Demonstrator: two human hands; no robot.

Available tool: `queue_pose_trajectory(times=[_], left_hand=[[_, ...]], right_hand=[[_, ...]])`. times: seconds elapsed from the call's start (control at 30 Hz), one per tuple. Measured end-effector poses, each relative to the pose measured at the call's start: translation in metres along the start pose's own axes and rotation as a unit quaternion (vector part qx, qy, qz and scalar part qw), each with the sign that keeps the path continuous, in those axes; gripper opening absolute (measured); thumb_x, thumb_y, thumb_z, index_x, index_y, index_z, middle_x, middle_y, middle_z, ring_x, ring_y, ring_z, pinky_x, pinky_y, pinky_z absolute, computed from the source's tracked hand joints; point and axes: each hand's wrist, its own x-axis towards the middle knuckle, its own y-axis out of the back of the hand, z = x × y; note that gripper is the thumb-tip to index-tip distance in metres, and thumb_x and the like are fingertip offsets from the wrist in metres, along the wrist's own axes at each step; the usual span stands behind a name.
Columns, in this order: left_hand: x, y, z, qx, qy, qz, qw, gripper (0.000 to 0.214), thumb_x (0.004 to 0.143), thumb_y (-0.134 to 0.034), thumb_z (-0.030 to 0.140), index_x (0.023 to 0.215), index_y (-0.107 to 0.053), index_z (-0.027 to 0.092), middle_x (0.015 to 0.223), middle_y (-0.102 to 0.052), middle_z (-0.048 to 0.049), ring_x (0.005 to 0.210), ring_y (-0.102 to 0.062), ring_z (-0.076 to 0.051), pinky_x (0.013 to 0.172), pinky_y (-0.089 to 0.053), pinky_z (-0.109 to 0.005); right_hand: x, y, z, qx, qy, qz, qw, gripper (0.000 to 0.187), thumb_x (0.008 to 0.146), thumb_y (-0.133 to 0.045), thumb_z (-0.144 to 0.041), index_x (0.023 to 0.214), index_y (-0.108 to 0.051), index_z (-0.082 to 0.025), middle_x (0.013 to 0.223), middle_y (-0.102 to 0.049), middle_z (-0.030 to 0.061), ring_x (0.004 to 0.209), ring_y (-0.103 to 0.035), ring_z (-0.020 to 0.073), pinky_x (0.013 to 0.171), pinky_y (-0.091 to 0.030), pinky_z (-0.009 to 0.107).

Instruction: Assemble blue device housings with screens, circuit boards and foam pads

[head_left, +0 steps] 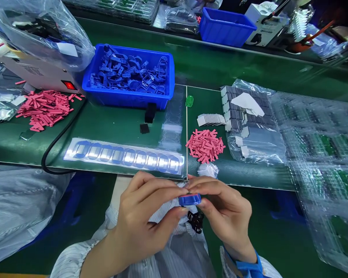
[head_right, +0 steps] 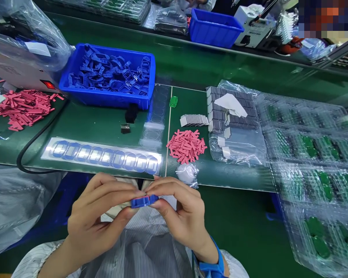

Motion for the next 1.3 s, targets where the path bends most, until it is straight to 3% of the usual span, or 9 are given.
queue_pose_trajectory(times=[0.1, 0.33, 0.43, 0.57, 0.67, 0.8, 0.9, 1.1, 1.3], left_hand=[[0.003, -0.002, 0.0, -0.006, 0.033, -0.004, 0.999, 0.017, 0.079, -0.068, 0.028, 0.095, -0.065, 0.022, 0.08, -0.075, -0.0025, 0.069, -0.065, -0.019, 0.063, -0.047, -0.034], [0.003, -0.01, -0.007, -0.043, -0.005, 0.024, 0.999, 0.008, 0.079, -0.069, 0.02, 0.085, -0.064, 0.019, 0.066, -0.071, -0.0006, 0.059, -0.063, -0.015, 0.055, -0.048, -0.029], [0.001, -0.006, -0.01, -0.02, -0.003, -0.014, 1.0, 0.013, 0.078, -0.071, 0.019, 0.09, -0.065, 0.019, 0.073, -0.074, -0.0013, 0.065, -0.065, -0.016, 0.059, -0.052, -0.029], [-0.001, 0.0, -0.011, 0.071, -0.006, -0.078, 0.994, 0.019, 0.08, -0.062, 0.007, 0.094, -0.065, 0.02, 0.084, -0.077, -0.0017, 0.075, -0.068, -0.017, 0.068, -0.057, -0.03], [-0.003, -0.001, -0.009, 0.064, 0.017, -0.057, 0.996, 0.02, 0.079, -0.061, 0.006, 0.091, -0.065, 0.021, 0.079, -0.077, -0.0013, 0.071, -0.069, -0.018, 0.062, -0.057, -0.03], [-0.007, -0.005, -0.005, 0.029, 0.049, -0.004, 0.998, 0.022, 0.074, -0.066, 0.005, 0.089, -0.066, 0.021, 0.076, -0.077, -0.0016, 0.066, -0.068, -0.018, 0.056, -0.055, -0.029], [-0.011, -0.005, -0.003, 0.015, 0.044, 0.019, 0.999, 0.026, 0.072, -0.069, 0.005, 0.092, -0.066, 0.021, 0.079, -0.078, -0.0018, 0.068, -0.069, -0.018, 0.056, -0.054, -0.03], [-0.013, -0.002, -0.005, -0.02, 0.047, 0.021, 0.998, 0.029, 0.069, -0.074, 0.006, 0.092, -0.066, 0.022, 0.079, -0.077, -0.0012, 0.064, -0.068, -0.017, 0.054, -0.052, -0.03], [-0.011, -0.001, -0.008, -0.088, 0.1, 0.005, 0.991, 0.025, 0.07, -0.074, 0.01, 0.088, -0.069, 0.025, 0.073, -0.076, -0.0003, 0.058, -0.063, -0.016, 0.046, -0.048, -0.028]], right_hand=[[-0.002, -0.002, 0.001, -0.052, 0.026, 0.001, 0.998, 0.018, 0.084, -0.06, -0.011, 0.098, -0.065, -0.022, 0.087, -0.071, 0.003, 0.084, -0.068, 0.0171, 0.089, -0.055, 0.039], [-0.005, -0.002, 0.002, -0.118, 0.072, -0.021, 0.99, 0.025, 0.082, -0.056, -0.003, 0.101, -0.062, -0.018, 0.089, -0.07, 0.0051, 0.085, -0.068, 0.0169, 0.087, -0.056, 0.038], [-0.002, 0.005, 0.001, -0.179, 0.099, -0.053, 0.977, 0.022, 0.083, -0.056, -0.003, 0.1, -0.061, -0.016, 0.09, -0.07, 0.0069, 0.087, -0.068, 0.0174, 0.088, -0.056, 0.037], [0.006, 0.01, -0.001, -0.274, 0.145, -0.124, 0.943, 0.019, 0.085, -0.056, -0.005, 0.1, -0.061, -0.014, 0.091, -0.071, 0.0092, 0.087, -0.068, 0.018, 0.077, -0.059, 0.031], [0.006, 0.003, -0.002, -0.288, 0.14, -0.087, 0.943, 0.013, 0.084, -0.062, -0.012, 0.097, -0.062, -0.015, 0.089, -0.071, 0.0092, 0.085, -0.069, 0.0182, 0.071, -0.06, 0.028], [-0.001, -0.011, -0.002, -0.263, 0.101, 0.062, 0.958, 0.033, 0.074, -0.076, -0.025, 0.101, -0.061, -0.016, 0.091, -0.072, 0.0102, 0.088, -0.07, 0.0224, 0.073, -0.062, 0.032], [-0.006, -0.015, -0.004, -0.199, 0.044, 0.109, 0.973, 0.031, 0.071, -0.078, -0.024, 0.098, -0.064, -0.018, 0.089, -0.073, 0.0074, 0.088, -0.071, 0.0237, 0.073, -0.063, 0.036], [-0.001, -0.01, -0.008, -0.087, -0.025, 0.095, 0.991, 0.018, 0.073, -0.074, -0.012, 0.088, -0.071, -0.021, 0.087, -0.076, 0.0026, 0.082, -0.073, 0.0188, 0.074, -0.062, 0.028], [0.001, -0.002, -0.007, 0.014, -0.062, 0.039, 0.997, 0.02, 0.077, -0.068, -0.01, 0.09, -0.072, -0.025, 0.086, -0.076, -0.0002, 0.081, -0.073, 0.0175, 0.07, -0.062, 0.027]])
